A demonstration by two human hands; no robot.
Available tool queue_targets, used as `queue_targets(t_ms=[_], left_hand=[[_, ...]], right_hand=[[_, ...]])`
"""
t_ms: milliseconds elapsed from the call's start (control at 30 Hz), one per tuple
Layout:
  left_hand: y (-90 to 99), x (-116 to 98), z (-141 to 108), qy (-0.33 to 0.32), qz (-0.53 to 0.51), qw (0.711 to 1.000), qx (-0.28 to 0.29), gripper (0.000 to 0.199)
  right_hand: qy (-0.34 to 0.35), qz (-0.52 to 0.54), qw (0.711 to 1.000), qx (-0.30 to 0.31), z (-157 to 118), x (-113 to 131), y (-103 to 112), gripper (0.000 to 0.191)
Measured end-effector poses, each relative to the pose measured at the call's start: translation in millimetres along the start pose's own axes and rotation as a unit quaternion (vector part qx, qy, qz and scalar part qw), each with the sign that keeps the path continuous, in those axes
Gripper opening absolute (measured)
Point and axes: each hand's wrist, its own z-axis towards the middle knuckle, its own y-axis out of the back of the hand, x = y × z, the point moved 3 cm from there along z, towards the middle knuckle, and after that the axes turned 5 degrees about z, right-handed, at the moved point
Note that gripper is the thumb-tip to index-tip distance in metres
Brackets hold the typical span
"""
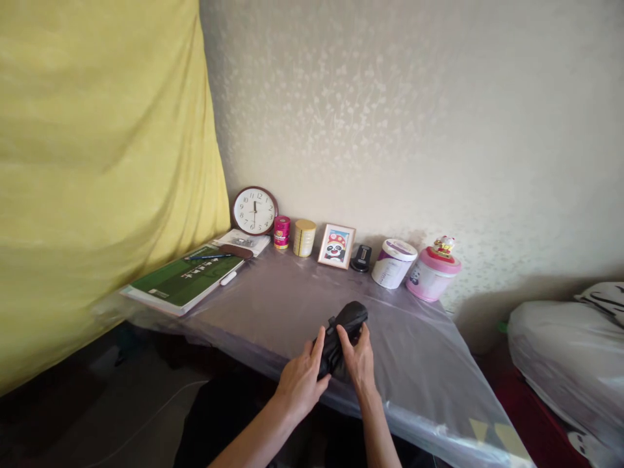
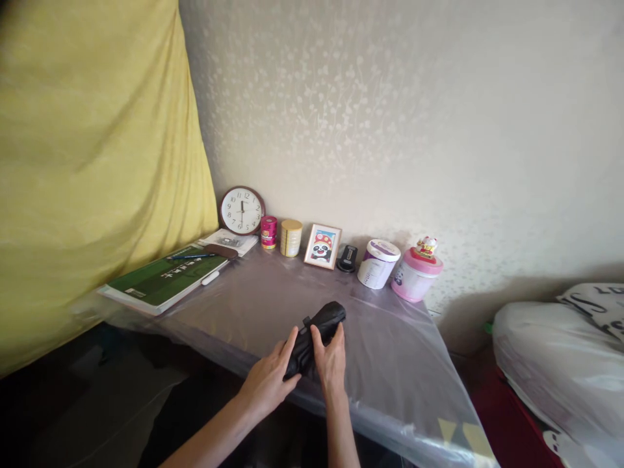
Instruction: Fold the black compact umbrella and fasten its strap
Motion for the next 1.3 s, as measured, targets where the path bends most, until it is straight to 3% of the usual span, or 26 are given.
queue_targets(t_ms=[67, 133, 233, 300, 400, 533, 733, 933, 1033, 1167, 1233, 1300], left_hand=[[-3.6, 1.2, 3.4, -0.001, 0.047, 0.999, 0.0, 0.084], [-6.9, 2.2, 5.5, -0.003, 0.066, 0.998, 0.005, 0.084], [-7.9, 2.6, 7.2, -0.001, 0.067, 0.998, 0.016, 0.081], [-6.6, 2.2, 7.5, 0.003, 0.07, 0.997, 0.021, 0.08], [-4.7, 1.7, 7.2, 0.007, 0.085, 0.996, 0.024, 0.078], [-4.6, 1.5, 7.0, 0.007, 0.087, 0.996, 0.025, 0.076], [-4.9, -3.0, 6.3, 0.013, 0.114, 0.993, 0.018, 0.072], [-10.2, -5.9, 3.5, 0.015, 0.121, 0.992, 0.009, 0.067], [-11.1, -6.2, 1.9, 0.012, 0.133, 0.991, -0.005, 0.068], [-8.6, -5.5, -0.7, 0.005, 0.128, 0.992, -0.005, 0.068], [-7.0, -3.1, -3.1, 0.003, 0.117, 0.993, 0.009, 0.07], [-5.1, 0.4, -6.8, -0.004, 0.101, 0.995, 0.023, 0.074]], right_hand=[[0.037, -0.06, 0.998, 0.001, 2.0, -5.8, -1.3, 0.071], [0.095, -0.084, 0.992, 0.02, 2.6, -5.2, -3.2, 0.055], [0.189, -0.06, 0.977, 0.076, 3.9, 2.9, -6.1, 0.033], [0.217, -0.019, 0.97, 0.107, 5.7, 7.5, -6.0, 0.026], [0.202, 0.066, 0.97, 0.12, 6.4, 10.0, 0.3, 0.02], [0.119, 0.159, 0.965, 0.172, -4.7, 11.1, 14.1, 0.02], [0.098, 0.211, 0.934, 0.269, -22.3, 24.6, 19.1, 0.018], [0.043, 0.206, 0.951, 0.226, -2.9, 23.9, 1.2, 0.025], [0.105, 0.113, 0.962, 0.224, 3.6, 25.9, -8.1, 0.021], [0.193, -0.002, 0.967, 0.165, 8.7, 29.3, -16.7, 0.015], [0.176, 0.004, 0.973, 0.149, 11.5, 28.2, -18.8, 0.017], [0.11, 0.068, 0.98, 0.153, 14.3, 24.5, -18.2, 0.023]])
